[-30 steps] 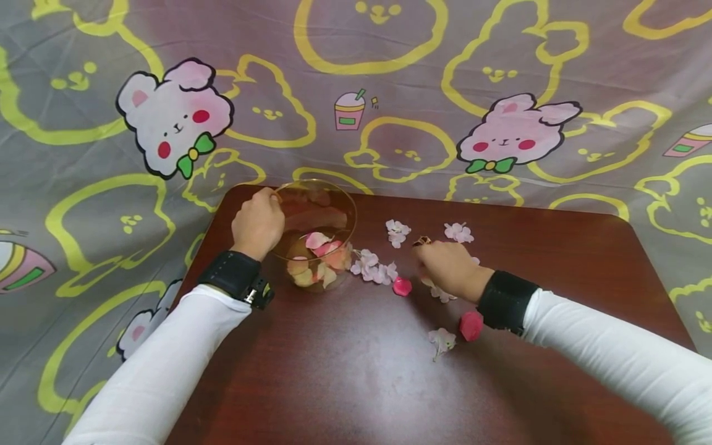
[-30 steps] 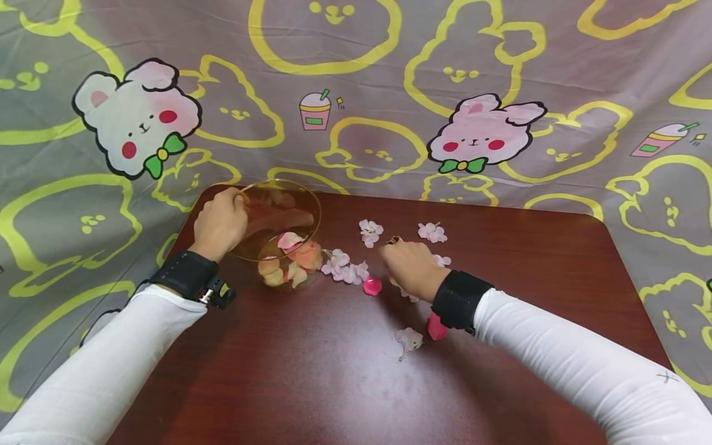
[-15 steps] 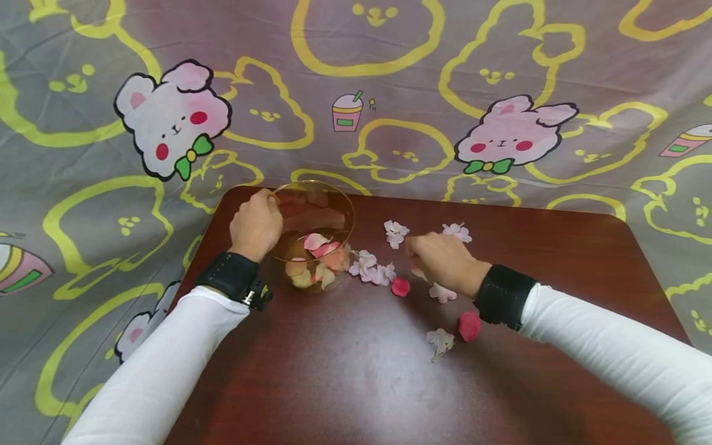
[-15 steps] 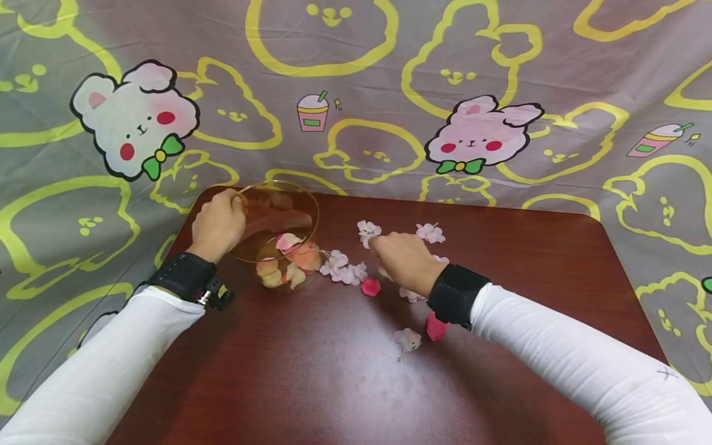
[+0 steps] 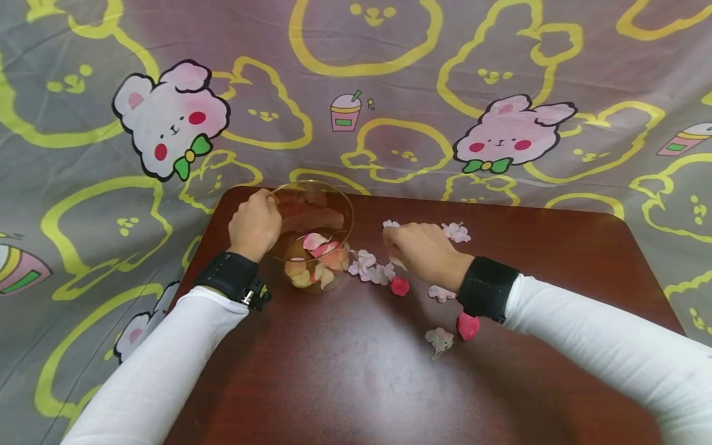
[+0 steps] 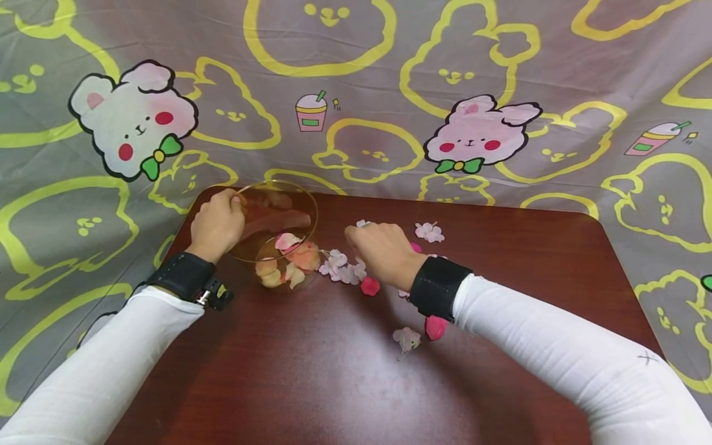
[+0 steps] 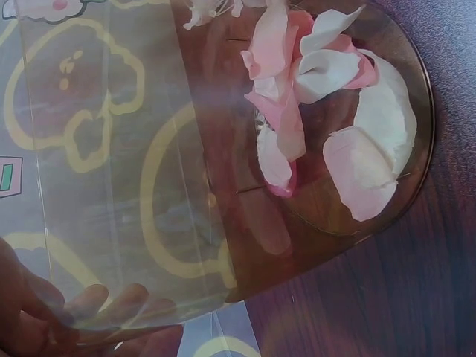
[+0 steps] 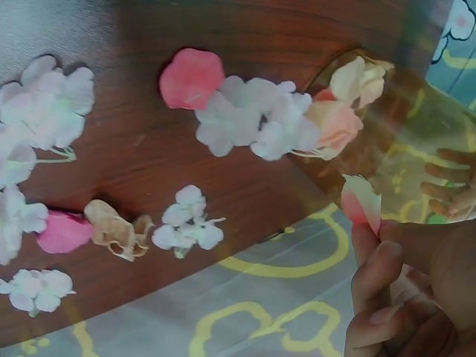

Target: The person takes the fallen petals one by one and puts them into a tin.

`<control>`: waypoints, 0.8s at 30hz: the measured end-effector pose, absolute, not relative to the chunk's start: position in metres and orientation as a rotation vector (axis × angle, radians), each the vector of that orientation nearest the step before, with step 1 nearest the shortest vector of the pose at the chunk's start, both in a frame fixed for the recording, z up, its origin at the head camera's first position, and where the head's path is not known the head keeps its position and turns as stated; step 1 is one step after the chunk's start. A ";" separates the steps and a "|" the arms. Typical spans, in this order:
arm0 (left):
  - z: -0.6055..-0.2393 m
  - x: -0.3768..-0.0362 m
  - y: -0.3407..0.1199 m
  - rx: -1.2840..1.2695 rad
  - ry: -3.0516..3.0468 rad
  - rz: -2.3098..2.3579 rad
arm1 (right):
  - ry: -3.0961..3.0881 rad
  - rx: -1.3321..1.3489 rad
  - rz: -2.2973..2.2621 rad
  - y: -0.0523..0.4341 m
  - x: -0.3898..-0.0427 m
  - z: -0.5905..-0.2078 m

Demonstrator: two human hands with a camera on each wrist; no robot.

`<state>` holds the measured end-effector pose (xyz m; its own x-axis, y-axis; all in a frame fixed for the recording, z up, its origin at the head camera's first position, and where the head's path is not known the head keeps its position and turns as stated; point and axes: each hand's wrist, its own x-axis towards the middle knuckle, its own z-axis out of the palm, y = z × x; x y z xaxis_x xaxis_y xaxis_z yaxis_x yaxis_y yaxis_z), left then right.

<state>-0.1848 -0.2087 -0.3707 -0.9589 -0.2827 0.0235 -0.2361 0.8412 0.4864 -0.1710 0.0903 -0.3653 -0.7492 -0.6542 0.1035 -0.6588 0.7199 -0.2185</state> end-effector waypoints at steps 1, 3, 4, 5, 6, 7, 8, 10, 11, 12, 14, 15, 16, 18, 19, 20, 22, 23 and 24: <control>-0.370 -0.185 -0.209 0.412 -2.922 -0.755 | -2.889 1.105 0.379 0.089 -0.171 -0.363; -0.370 -0.185 -0.209 0.409 -2.920 -0.757 | -2.872 1.105 0.375 0.085 -0.171 -0.360; -0.370 -0.185 -0.209 0.408 -2.920 -0.758 | -2.865 1.106 0.368 0.084 -0.172 -0.359; -0.370 -0.185 -0.209 0.407 -2.920 -0.758 | -2.858 1.107 0.364 0.082 -0.171 -0.357; -0.370 -0.185 -0.209 0.406 -2.921 -0.758 | -2.854 1.107 0.367 0.081 -0.172 -0.356; -0.370 -0.185 -0.209 0.405 -2.921 -0.758 | -2.850 1.107 0.367 0.080 -0.172 -0.355; -0.370 -0.185 -0.209 0.405 -2.921 -0.758 | -2.845 1.104 0.370 0.078 -0.172 -0.353; -0.371 -0.185 -0.209 0.405 -2.921 -0.758 | -2.833 1.099 0.375 0.076 -0.173 -0.350; -0.371 -0.185 -0.209 0.404 -2.921 -0.758 | -2.826 1.095 0.383 0.075 -0.173 -0.349; -0.371 -0.185 -0.209 0.403 -2.920 -0.759 | -2.820 1.092 0.394 0.073 -0.174 -0.348; -0.371 -0.185 -0.209 0.403 -2.920 -0.757 | -2.799 1.092 0.412 0.070 -0.174 -0.345; -0.371 -0.185 -0.209 0.404 -2.920 -0.755 | -2.786 1.095 0.425 0.069 -0.174 -0.343; -0.371 -0.185 -0.209 0.403 -2.920 -0.753 | -2.772 1.097 0.437 0.067 -0.174 -0.342; -0.371 -0.184 -0.209 0.405 -2.920 -0.750 | -2.741 1.105 0.465 0.064 -0.174 -0.339; -0.371 -0.184 -0.209 0.407 -2.920 -0.748 | -2.726 1.108 0.476 0.062 -0.173 -0.337; -0.371 -0.184 -0.209 0.406 -2.920 -0.749 | -2.712 1.110 0.493 0.061 -0.173 -0.336; -0.371 -0.185 -0.209 0.405 -2.921 -0.749 | -2.686 1.110 0.509 0.057 -0.172 -0.332; -0.371 -0.185 -0.209 0.407 -2.921 -0.751 | -2.676 1.112 0.521 0.055 -0.172 -0.330; -0.371 -0.184 -0.209 0.407 -2.921 -0.753 | -2.664 1.112 0.530 0.053 -0.171 -0.329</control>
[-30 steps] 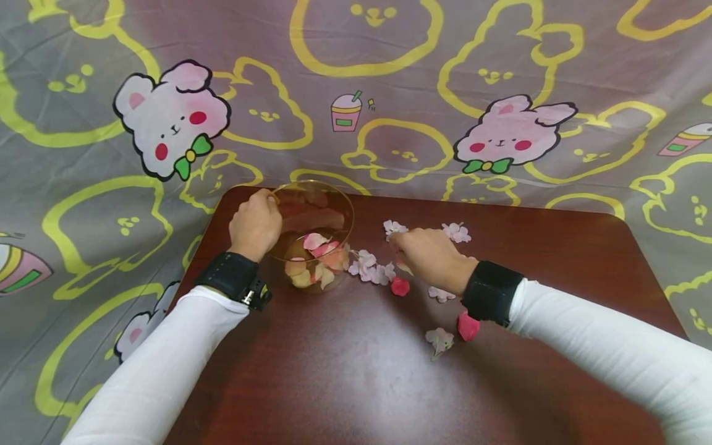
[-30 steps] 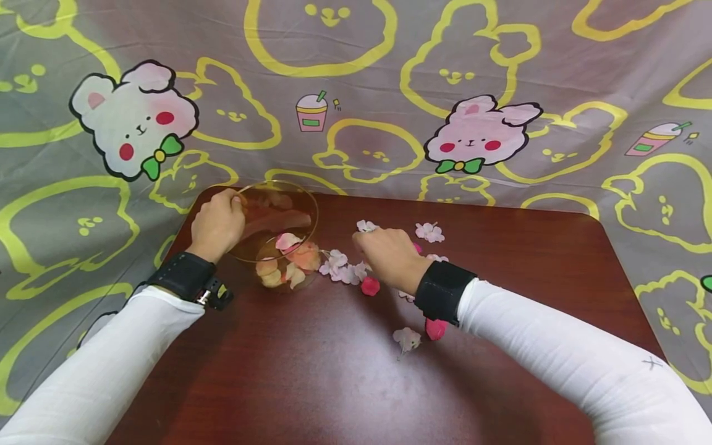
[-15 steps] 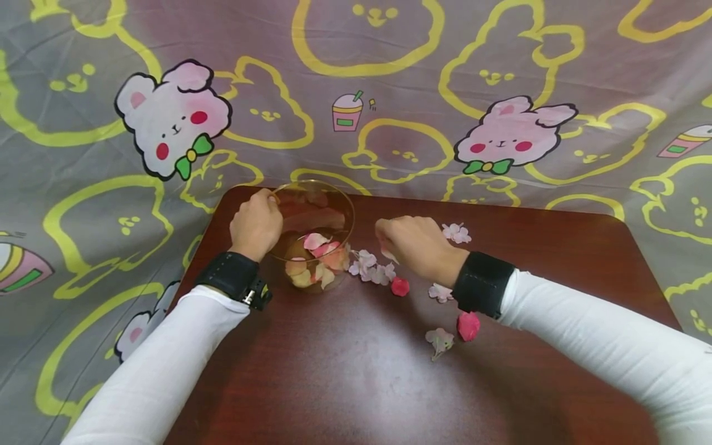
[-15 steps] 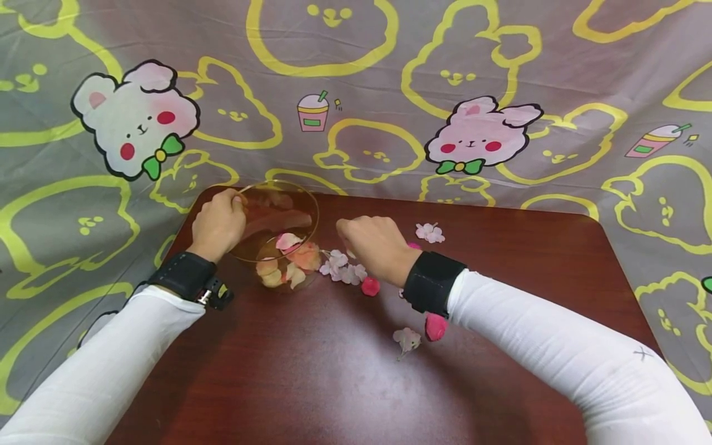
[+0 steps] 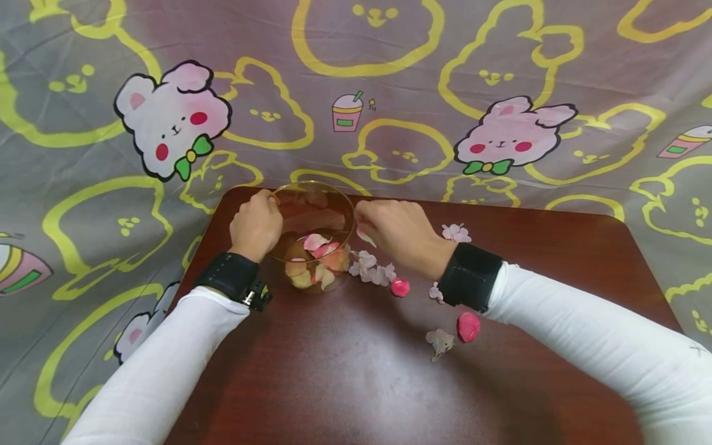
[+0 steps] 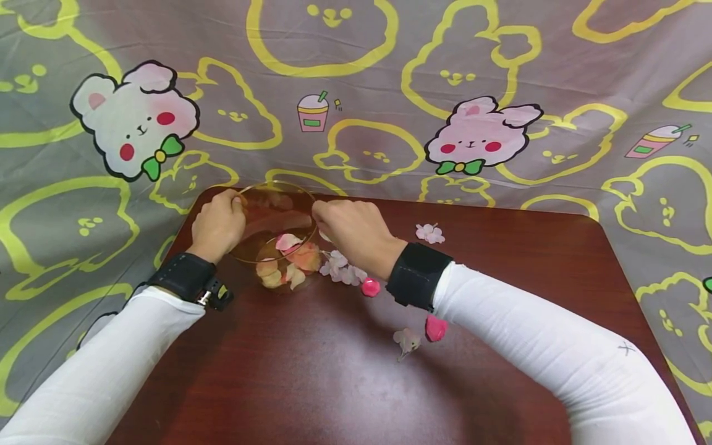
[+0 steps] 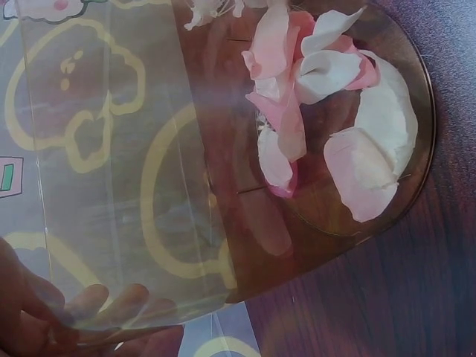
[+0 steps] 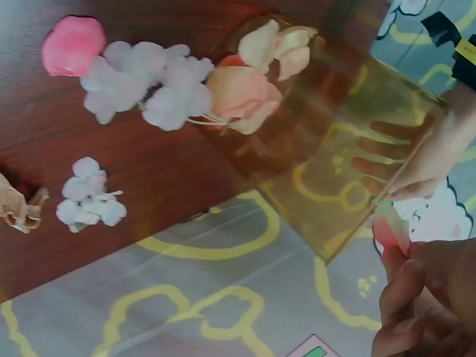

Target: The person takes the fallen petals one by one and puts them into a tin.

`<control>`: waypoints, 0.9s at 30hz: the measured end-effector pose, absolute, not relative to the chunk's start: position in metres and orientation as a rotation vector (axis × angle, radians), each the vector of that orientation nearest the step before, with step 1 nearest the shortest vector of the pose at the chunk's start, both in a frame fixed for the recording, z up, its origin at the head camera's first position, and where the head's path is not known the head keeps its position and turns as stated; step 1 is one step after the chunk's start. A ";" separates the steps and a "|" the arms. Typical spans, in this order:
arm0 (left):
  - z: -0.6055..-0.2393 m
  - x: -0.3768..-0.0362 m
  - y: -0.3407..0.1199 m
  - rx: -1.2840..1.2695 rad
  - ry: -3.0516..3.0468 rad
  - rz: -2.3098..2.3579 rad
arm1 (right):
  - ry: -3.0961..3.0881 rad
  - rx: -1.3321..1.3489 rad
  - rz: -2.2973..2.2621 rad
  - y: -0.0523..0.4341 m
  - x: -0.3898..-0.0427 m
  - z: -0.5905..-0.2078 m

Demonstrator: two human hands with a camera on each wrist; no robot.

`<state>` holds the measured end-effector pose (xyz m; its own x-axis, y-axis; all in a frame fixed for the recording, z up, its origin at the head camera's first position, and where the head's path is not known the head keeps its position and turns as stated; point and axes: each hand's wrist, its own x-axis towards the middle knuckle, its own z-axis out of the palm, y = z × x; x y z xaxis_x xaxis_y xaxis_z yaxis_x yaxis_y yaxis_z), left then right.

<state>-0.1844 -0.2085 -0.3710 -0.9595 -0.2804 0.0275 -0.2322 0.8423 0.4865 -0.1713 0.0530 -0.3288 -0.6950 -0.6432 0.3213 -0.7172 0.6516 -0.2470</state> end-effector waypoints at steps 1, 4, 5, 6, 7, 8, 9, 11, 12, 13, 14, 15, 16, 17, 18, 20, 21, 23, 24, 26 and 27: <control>-0.371 -0.184 -0.209 0.409 -2.922 -0.754 | -2.655 1.111 0.541 0.051 -0.171 -0.327; -0.371 -0.184 -0.208 0.408 -2.923 -0.759 | -2.631 1.123 0.581 0.046 -0.171 -0.322; -0.371 -0.184 -0.207 0.409 -2.924 -0.758 | -2.623 1.128 0.598 0.045 -0.171 -0.320; -0.371 -0.184 -0.207 0.408 -2.924 -0.757 | -2.615 1.132 0.608 0.044 -0.171 -0.319; -0.371 -0.185 -0.207 0.407 -2.924 -0.755 | -2.608 1.136 0.616 0.042 -0.171 -0.318; -0.371 -0.185 -0.207 0.406 -2.924 -0.751 | -2.603 1.141 0.622 0.041 -0.171 -0.317; -0.371 -0.185 -0.208 0.406 -2.925 -0.746 | -2.598 1.144 0.626 0.039 -0.172 -0.316; -0.372 -0.185 -0.208 0.410 -2.926 -0.741 | -2.588 1.143 0.625 0.035 -0.172 -0.316; -0.372 -0.185 -0.208 0.411 -2.926 -0.739 | -2.588 1.140 0.625 0.033 -0.173 -0.315; -0.371 -0.185 -0.208 0.413 -2.927 -0.738 | -2.592 1.137 0.629 0.031 -0.174 -0.315; -0.371 -0.185 -0.209 0.417 -2.928 -0.739 | -2.600 1.135 0.634 0.028 -0.174 -0.314; -0.371 -0.184 -0.209 0.419 -2.928 -0.742 | -2.610 1.136 0.633 0.026 -0.175 -0.313; -0.371 -0.184 -0.209 0.420 -2.927 -0.747 | -2.631 1.136 0.618 0.024 -0.175 -0.313; -0.371 -0.184 -0.209 0.420 -2.926 -0.750 | -2.661 1.138 0.595 0.023 -0.176 -0.312; -0.371 -0.184 -0.208 0.418 -2.924 -0.755 | -2.701 1.142 0.560 0.021 -0.177 -0.312; -0.372 -0.184 -0.208 0.415 -2.920 -0.761 | -2.775 1.158 0.464 0.020 -0.178 -0.312; -0.372 -0.184 -0.208 0.412 -2.918 -0.764 | -2.808 1.165 0.409 0.020 -0.178 -0.313; -0.371 -0.184 -0.208 0.407 -2.915 -0.769 | -2.860 1.166 0.315 0.021 -0.179 -0.314; -0.371 -0.184 -0.208 0.406 -2.913 -0.771 | -2.872 1.168 0.291 0.021 -0.179 -0.315; -0.371 -0.184 -0.208 0.407 -2.912 -0.771 | -2.884 1.167 0.266 0.022 -0.180 -0.316; -0.371 -0.184 -0.208 0.408 -2.913 -0.771 | -2.886 1.165 0.264 0.023 -0.180 -0.316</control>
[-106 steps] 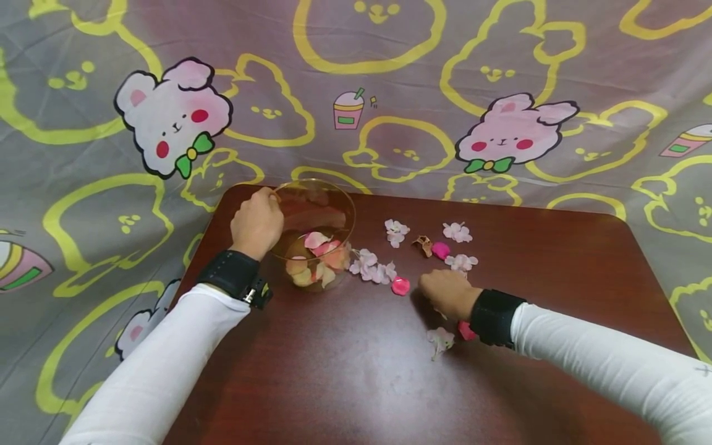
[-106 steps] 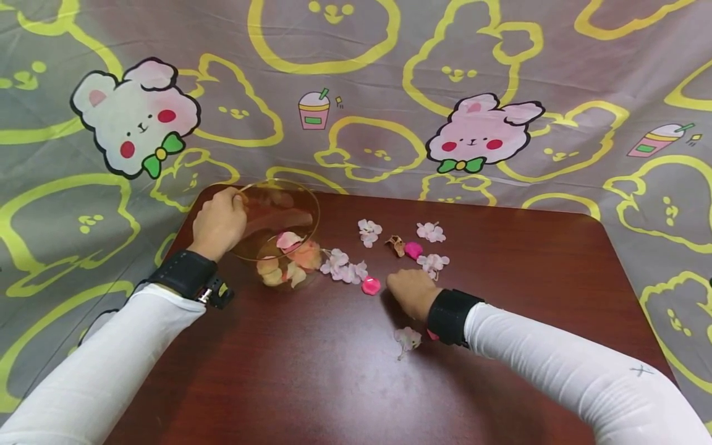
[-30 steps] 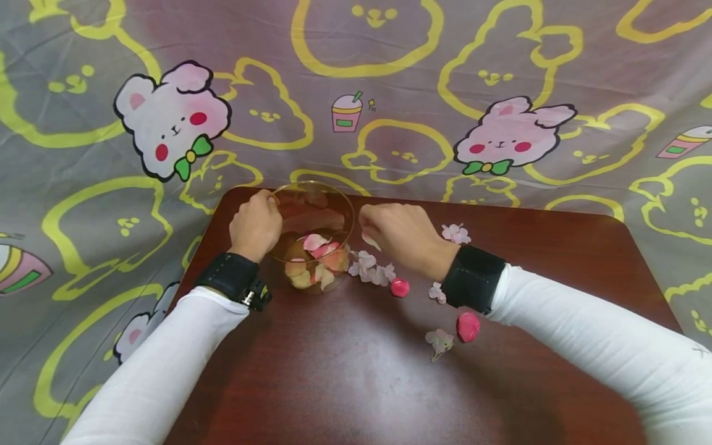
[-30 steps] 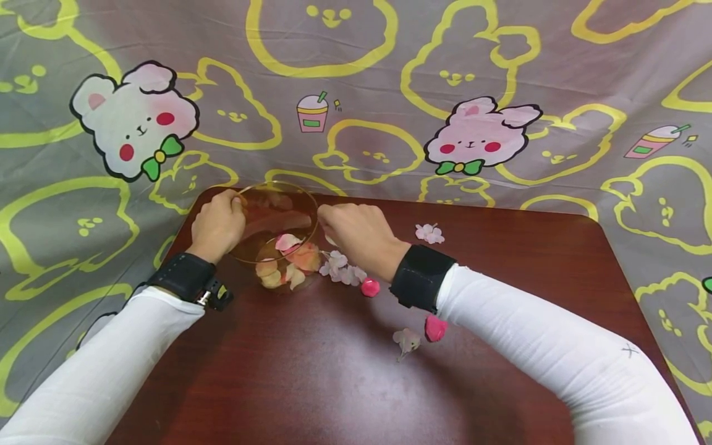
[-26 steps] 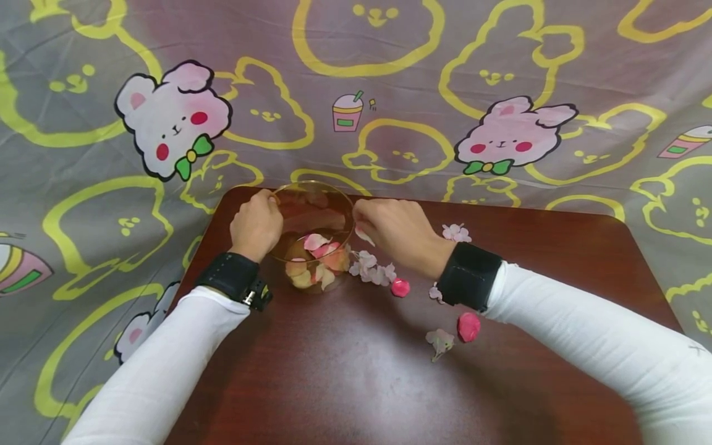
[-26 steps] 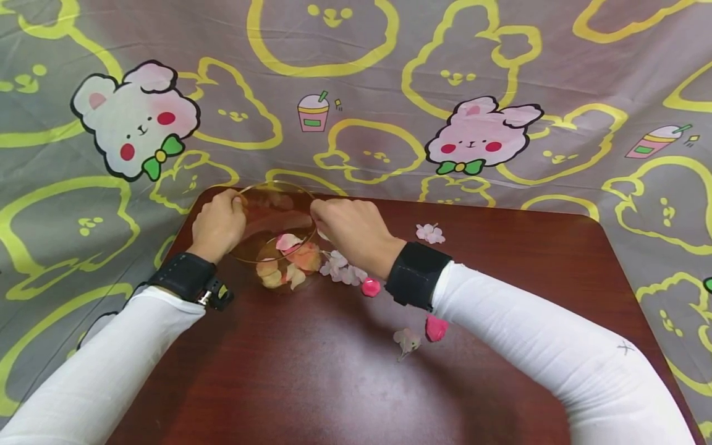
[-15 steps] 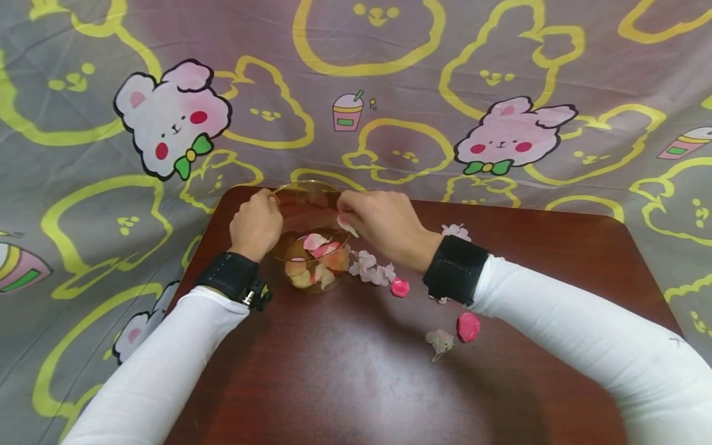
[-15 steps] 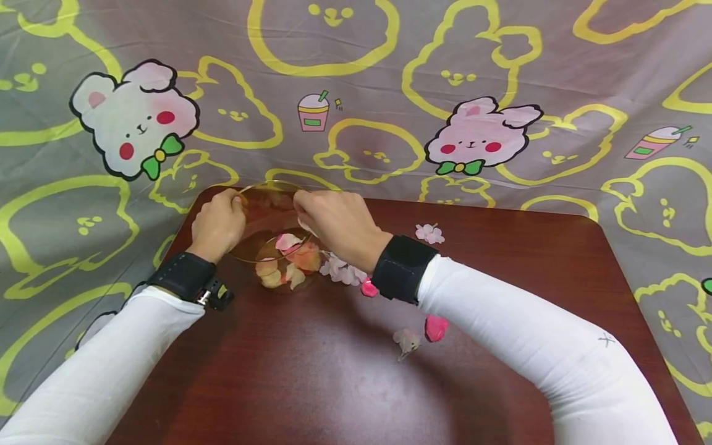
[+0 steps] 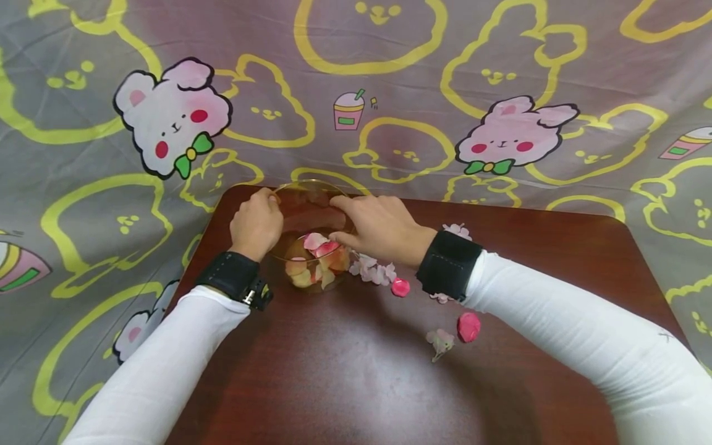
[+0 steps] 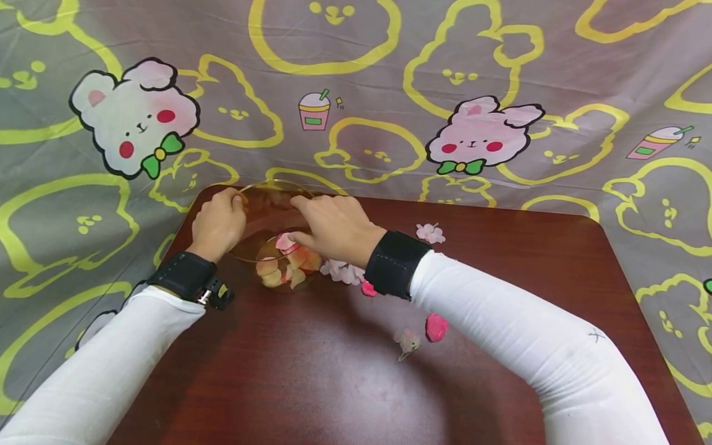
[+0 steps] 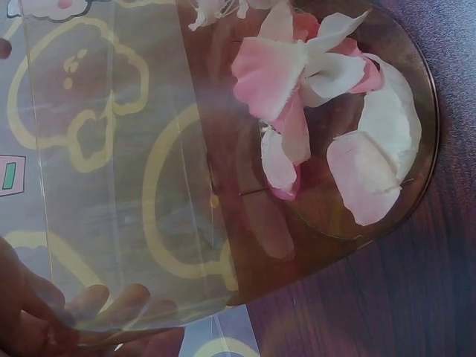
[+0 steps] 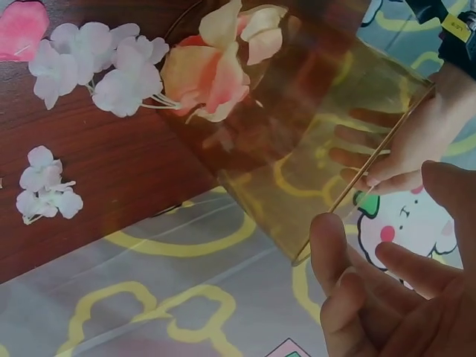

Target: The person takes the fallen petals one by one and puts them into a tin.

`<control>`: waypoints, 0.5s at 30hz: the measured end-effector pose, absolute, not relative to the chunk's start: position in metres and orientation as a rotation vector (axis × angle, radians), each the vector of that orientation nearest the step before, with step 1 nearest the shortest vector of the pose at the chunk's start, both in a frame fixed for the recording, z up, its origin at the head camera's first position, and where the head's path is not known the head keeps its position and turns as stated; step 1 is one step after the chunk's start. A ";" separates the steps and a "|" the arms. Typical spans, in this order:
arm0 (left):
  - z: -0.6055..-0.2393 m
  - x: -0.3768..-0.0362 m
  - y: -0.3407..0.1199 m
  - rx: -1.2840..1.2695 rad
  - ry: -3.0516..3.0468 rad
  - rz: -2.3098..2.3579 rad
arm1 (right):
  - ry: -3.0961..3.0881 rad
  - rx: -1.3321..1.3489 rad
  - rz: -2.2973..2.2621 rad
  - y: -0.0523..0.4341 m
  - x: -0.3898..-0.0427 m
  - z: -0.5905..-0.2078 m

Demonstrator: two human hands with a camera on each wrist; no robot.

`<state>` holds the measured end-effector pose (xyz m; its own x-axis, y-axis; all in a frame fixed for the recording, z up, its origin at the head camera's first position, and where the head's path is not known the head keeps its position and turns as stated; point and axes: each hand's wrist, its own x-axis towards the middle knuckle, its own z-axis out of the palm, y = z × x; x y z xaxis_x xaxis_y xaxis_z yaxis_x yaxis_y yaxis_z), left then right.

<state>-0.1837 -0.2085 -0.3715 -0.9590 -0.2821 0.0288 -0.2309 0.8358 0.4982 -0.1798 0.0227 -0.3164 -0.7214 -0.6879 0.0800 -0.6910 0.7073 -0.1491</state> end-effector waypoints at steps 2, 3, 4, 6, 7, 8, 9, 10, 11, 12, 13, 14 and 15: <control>-0.371 -0.184 -0.209 0.411 -2.913 -0.769 | -2.886 1.168 0.266 0.023 -0.180 -0.317; -0.371 -0.184 -0.209 0.412 -2.913 -0.767 | -2.884 1.171 0.267 0.024 -0.180 -0.317; -0.371 -0.184 -0.209 0.413 -2.914 -0.766 | -2.882 1.173 0.267 0.024 -0.180 -0.317; -0.371 -0.184 -0.209 0.413 -2.913 -0.765 | -2.882 1.178 0.264 0.024 -0.180 -0.317; -0.371 -0.184 -0.209 0.413 -2.912 -0.766 | -2.884 1.180 0.262 0.024 -0.180 -0.316; -0.372 -0.184 -0.209 0.412 -2.912 -0.766 | -2.887 1.178 0.256 0.024 -0.180 -0.316; -0.372 -0.184 -0.209 0.411 -2.911 -0.767 | -2.892 1.175 0.256 0.025 -0.180 -0.315; -0.372 -0.184 -0.209 0.410 -2.911 -0.767 | -2.900 1.170 0.261 0.025 -0.180 -0.314; -0.372 -0.184 -0.209 0.410 -2.910 -0.768 | -2.907 1.161 0.262 0.026 -0.180 -0.313; -0.372 -0.184 -0.209 0.409 -2.910 -0.768 | -2.914 1.150 0.268 0.027 -0.181 -0.312; -0.372 -0.184 -0.209 0.408 -2.910 -0.768 | -2.919 1.136 0.273 0.028 -0.181 -0.311; -0.372 -0.184 -0.209 0.407 -2.911 -0.769 | -2.922 1.123 0.279 0.029 -0.182 -0.310; -0.372 -0.184 -0.209 0.405 -2.910 -0.770 | -2.922 1.110 0.285 0.030 -0.183 -0.309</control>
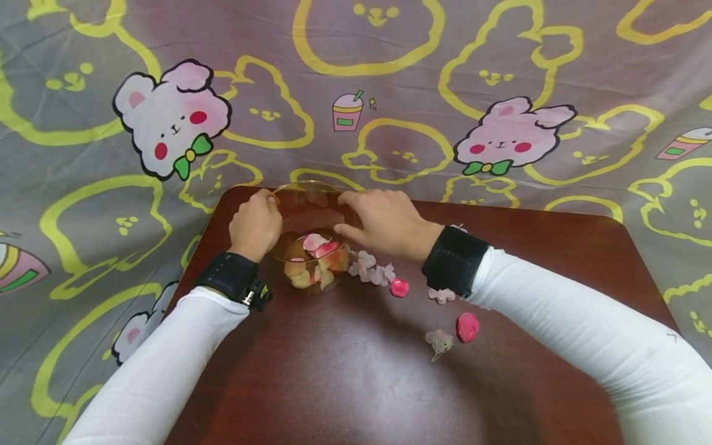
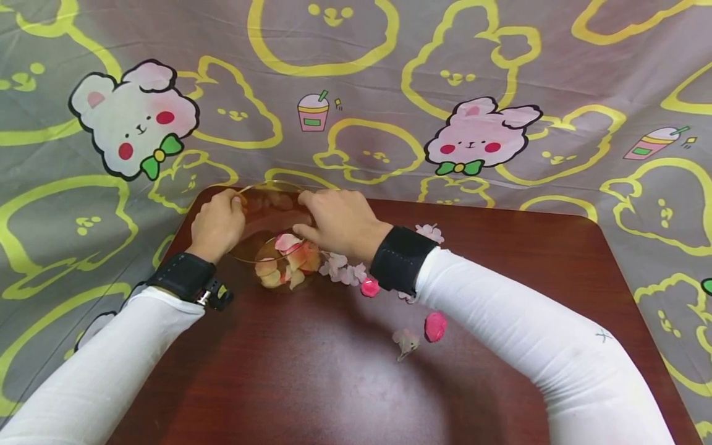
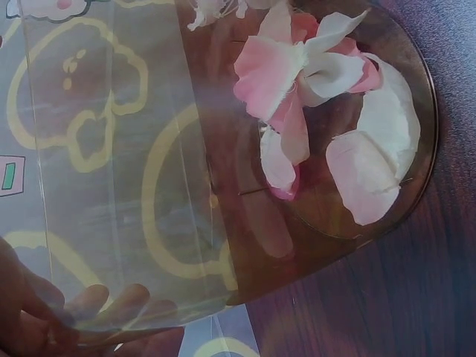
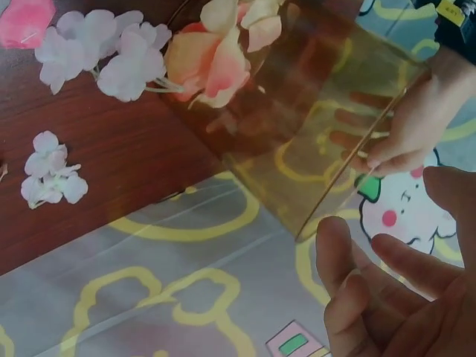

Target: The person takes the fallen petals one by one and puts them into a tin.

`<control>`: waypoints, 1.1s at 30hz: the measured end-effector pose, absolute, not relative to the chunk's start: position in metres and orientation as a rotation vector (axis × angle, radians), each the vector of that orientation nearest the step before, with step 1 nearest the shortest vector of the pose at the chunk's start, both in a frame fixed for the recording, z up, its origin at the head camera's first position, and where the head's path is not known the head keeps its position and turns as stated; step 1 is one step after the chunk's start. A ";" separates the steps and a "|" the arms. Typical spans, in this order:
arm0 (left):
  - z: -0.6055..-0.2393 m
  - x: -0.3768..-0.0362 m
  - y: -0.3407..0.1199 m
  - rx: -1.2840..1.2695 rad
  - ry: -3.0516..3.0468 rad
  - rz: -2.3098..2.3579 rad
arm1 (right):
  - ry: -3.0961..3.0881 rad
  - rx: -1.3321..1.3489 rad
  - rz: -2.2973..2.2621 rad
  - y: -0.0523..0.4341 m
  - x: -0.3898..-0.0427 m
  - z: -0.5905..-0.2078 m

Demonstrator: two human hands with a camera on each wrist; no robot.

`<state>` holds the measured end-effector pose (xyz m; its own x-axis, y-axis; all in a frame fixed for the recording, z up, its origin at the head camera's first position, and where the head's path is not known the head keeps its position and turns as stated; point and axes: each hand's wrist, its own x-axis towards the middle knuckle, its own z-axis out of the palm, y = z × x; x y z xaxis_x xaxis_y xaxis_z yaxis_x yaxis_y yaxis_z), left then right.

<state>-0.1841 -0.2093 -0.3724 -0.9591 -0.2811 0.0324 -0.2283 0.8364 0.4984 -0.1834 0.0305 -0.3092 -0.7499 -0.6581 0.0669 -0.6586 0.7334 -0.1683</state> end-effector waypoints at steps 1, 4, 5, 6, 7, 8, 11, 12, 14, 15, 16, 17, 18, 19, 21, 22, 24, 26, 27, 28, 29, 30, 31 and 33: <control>-0.372 -0.184 -0.209 0.404 -2.909 -0.772 | -2.923 1.095 0.288 0.032 -0.185 -0.308; -0.373 -0.184 -0.209 0.399 -2.907 -0.775 | -2.913 1.060 0.298 0.037 -0.189 -0.306; -0.373 -0.184 -0.209 0.399 -2.908 -0.775 | -2.913 1.047 0.307 0.039 -0.190 -0.306; -0.373 -0.184 -0.209 0.400 -2.906 -0.775 | -2.913 1.032 0.314 0.041 -0.192 -0.306; -0.373 -0.184 -0.209 0.400 -2.907 -0.774 | -2.915 1.017 0.318 0.043 -0.193 -0.306; -0.373 -0.184 -0.209 0.400 -2.907 -0.773 | -2.916 1.003 0.326 0.046 -0.195 -0.306; -0.373 -0.184 -0.209 0.404 -2.908 -0.772 | -2.935 0.944 0.329 0.055 -0.202 -0.310; -0.373 -0.184 -0.209 0.405 -2.908 -0.773 | -2.944 0.923 0.325 0.059 -0.204 -0.312; -0.373 -0.184 -0.209 0.405 -2.910 -0.776 | -2.963 0.886 0.325 0.067 -0.208 -0.317; -0.372 -0.184 -0.209 0.406 -2.909 -0.777 | -2.971 0.872 0.326 0.071 -0.210 -0.320; -0.372 -0.184 -0.209 0.406 -2.909 -0.778 | -2.982 0.860 0.326 0.075 -0.212 -0.324; -0.372 -0.184 -0.209 0.407 -2.909 -0.777 | -2.989 0.851 0.326 0.079 -0.214 -0.327; -0.372 -0.184 -0.209 0.408 -2.909 -0.777 | -2.998 0.842 0.334 0.083 -0.215 -0.329; -0.372 -0.184 -0.209 0.408 -2.908 -0.775 | -3.003 0.835 0.335 0.087 -0.217 -0.332; -0.371 -0.184 -0.209 0.408 -2.909 -0.775 | -3.018 0.815 0.325 0.093 -0.220 -0.337; -0.371 -0.183 -0.210 0.407 -2.909 -0.774 | -3.027 0.803 0.320 0.096 -0.222 -0.339; -0.371 -0.183 -0.210 0.404 -2.910 -0.775 | -3.043 0.776 0.303 0.102 -0.224 -0.343; -0.372 -0.183 -0.210 0.399 -2.909 -0.775 | -3.057 0.754 0.277 0.108 -0.227 -0.347; -0.372 -0.183 -0.210 0.399 -2.908 -0.775 | -3.061 0.747 0.267 0.110 -0.228 -0.349; -0.372 -0.183 -0.210 0.398 -2.908 -0.775 | -3.069 0.738 0.261 0.113 -0.229 -0.351; -0.372 -0.183 -0.210 0.398 -2.908 -0.775 | -3.072 0.732 0.253 0.116 -0.230 -0.353; -0.372 -0.184 -0.210 0.398 -2.907 -0.776 | -3.073 0.728 0.246 0.119 -0.232 -0.356; -0.372 -0.184 -0.210 0.399 -2.908 -0.777 | -3.073 0.724 0.242 0.121 -0.233 -0.358; -0.372 -0.184 -0.209 0.400 -2.906 -0.778 | -3.077 0.711 0.240 0.126 -0.235 -0.363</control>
